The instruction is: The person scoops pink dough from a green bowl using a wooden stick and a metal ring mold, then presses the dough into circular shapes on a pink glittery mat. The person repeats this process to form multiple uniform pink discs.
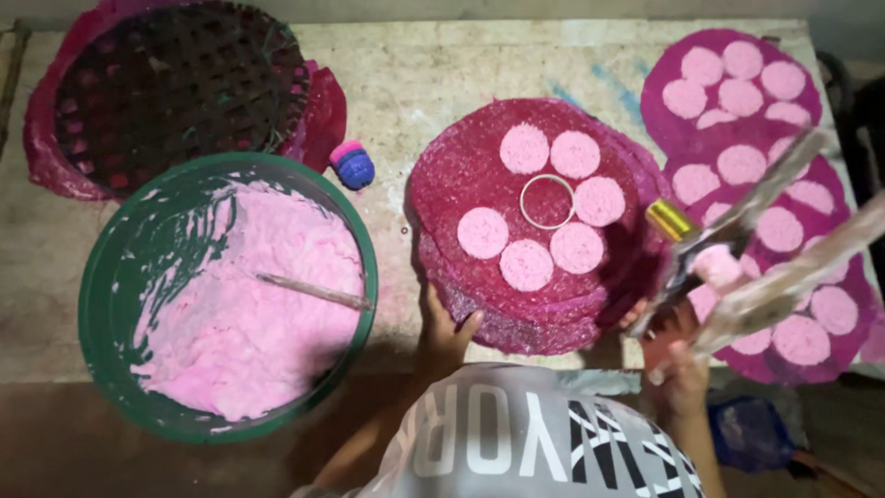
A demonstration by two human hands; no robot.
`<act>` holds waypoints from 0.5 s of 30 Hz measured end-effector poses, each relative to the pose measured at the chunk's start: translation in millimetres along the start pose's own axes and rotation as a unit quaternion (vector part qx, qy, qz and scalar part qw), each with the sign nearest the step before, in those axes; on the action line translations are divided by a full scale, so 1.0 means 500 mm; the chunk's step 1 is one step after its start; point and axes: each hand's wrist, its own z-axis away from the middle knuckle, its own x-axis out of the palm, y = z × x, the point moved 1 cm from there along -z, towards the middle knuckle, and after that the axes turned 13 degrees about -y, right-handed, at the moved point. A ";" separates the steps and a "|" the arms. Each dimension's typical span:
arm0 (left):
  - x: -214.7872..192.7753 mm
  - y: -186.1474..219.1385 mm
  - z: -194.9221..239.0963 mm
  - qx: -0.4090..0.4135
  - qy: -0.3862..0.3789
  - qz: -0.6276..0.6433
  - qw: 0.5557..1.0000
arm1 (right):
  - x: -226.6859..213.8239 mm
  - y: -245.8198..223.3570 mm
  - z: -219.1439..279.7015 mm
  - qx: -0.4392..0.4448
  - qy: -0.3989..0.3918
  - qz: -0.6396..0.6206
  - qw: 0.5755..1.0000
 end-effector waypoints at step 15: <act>-0.113 -0.049 -0.129 -0.063 0.082 0.093 0.990 | -0.035 -0.036 -0.029 -0.010 -0.031 -0.009 0.999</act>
